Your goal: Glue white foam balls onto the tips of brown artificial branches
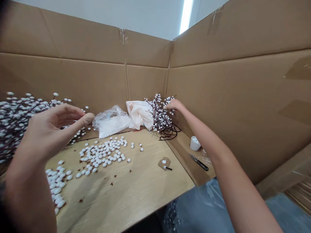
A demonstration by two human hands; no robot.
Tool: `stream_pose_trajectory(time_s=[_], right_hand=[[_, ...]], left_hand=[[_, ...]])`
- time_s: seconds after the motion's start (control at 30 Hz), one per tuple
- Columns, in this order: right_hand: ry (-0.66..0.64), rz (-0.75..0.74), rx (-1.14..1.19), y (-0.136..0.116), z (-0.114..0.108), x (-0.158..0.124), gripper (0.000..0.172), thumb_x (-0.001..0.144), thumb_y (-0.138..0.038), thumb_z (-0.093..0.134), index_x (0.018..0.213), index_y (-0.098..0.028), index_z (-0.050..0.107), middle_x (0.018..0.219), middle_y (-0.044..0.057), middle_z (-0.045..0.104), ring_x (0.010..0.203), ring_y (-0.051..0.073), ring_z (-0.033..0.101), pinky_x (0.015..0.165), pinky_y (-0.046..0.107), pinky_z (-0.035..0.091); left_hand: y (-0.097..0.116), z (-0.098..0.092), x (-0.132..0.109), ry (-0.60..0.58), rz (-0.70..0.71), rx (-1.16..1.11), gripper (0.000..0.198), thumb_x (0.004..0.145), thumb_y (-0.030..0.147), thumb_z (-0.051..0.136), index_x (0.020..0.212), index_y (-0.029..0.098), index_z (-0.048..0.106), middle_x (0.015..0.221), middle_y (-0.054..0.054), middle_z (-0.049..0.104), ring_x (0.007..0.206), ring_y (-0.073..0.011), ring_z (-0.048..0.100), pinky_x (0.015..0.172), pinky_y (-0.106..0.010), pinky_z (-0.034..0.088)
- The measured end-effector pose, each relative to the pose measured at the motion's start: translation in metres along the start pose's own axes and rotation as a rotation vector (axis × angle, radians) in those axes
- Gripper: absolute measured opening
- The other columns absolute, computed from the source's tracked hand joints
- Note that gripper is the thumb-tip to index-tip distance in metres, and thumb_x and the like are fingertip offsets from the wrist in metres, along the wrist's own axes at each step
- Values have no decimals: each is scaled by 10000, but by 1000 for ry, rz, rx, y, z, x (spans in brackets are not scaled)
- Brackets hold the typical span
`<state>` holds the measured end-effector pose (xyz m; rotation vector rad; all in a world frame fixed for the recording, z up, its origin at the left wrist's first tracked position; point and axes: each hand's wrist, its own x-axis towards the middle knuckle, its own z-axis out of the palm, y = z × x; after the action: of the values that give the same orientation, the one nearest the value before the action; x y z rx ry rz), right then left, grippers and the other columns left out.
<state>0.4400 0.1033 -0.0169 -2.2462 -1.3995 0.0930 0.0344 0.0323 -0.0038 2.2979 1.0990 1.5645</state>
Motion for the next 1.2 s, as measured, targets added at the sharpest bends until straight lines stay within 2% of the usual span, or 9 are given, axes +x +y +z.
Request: stream_pose_trajectory(time_s=[0.23, 0.37, 0.47, 0.6, 0.67, 0.8, 0.9, 1.07, 1.2], right_hand=[[-175, -21, 97, 5, -31, -15, 402, 777, -361, 662, 506, -185, 422, 416, -44, 388, 382, 60, 350, 380, 207, 317], [-217, -153, 415, 1, -36, -36, 374, 884, -377, 533, 585, -163, 463, 502, -29, 453, 425, 44, 401, 428, 178, 385], [-257, -264, 745, -16, -26, -60, 311, 869, -367, 565, 655, -144, 529, 548, -13, 511, 447, 52, 466, 430, 177, 419], [-302, -368, 961, -49, -1, -92, 368, 753, -469, 677, 652, -134, 563, 535, -13, 537, 446, 62, 503, 412, 181, 446], [-302, -407, 1053, -64, 15, -105, 418, 677, -523, 718, 638, -137, 565, 522, -19, 542, 433, 60, 498, 390, 175, 434], [-275, -408, 1155, -86, 49, -124, 475, 594, -592, 732, 611, -150, 559, 482, -35, 538, 389, 53, 476, 354, 168, 400], [-287, -348, 1189, -97, 76, -134, 497, 556, -620, 732, 580, -159, 547, 421, -46, 515, 339, 49, 440, 328, 163, 359], [-339, -296, 1269, -105, 108, -144, 494, 577, -633, 709, 608, -173, 534, 428, -53, 523, 332, 43, 418, 335, 157, 337], [-401, -170, 1346, -101, 117, -150, 470, 670, -623, 651, 770, -171, 567, 567, -6, 626, 411, 63, 501, 401, 171, 413]], left_hand=[[1, -2, -1, -73, -21, -2, 239, 738, 409, 667, 763, 178, 616, 739, -9, 655, 658, -124, 609, 627, -248, 480], [4, 6, 0, -153, -38, -12, 271, 751, 440, 645, 771, 170, 626, 764, -28, 665, 669, -142, 612, 638, -266, 483], [4, 23, 1, -389, -79, -92, 311, 767, 476, 619, 832, 174, 658, 848, -53, 693, 728, -169, 642, 621, -257, 495], [-1, 59, -5, -782, -91, -246, 409, 760, 492, 630, 1039, 195, 666, 1024, -82, 693, 829, -197, 670, 660, -254, 521], [-7, 76, -12, -909, -140, -312, 478, 735, 480, 665, 1112, 187, 645, 1051, -101, 689, 800, -202, 676, 626, -254, 525], [-23, 93, -35, -1128, -189, -461, 340, 785, 430, 630, 919, 126, 700, 797, -96, 710, 637, -164, 644, 552, -236, 494], [-37, 93, -54, -1109, -201, -538, 302, 818, 413, 600, 799, 129, 701, 725, -78, 694, 596, -136, 613, 556, -227, 481], [-54, 91, -89, -1049, -307, -675, 276, 813, 406, 624, 791, 135, 673, 746, -75, 700, 656, -139, 636, 651, -256, 507], [-61, 95, -117, -882, -462, -804, 305, 796, 428, 642, 802, 124, 627, 754, -76, 681, 648, -156, 653, 628, -272, 520]])
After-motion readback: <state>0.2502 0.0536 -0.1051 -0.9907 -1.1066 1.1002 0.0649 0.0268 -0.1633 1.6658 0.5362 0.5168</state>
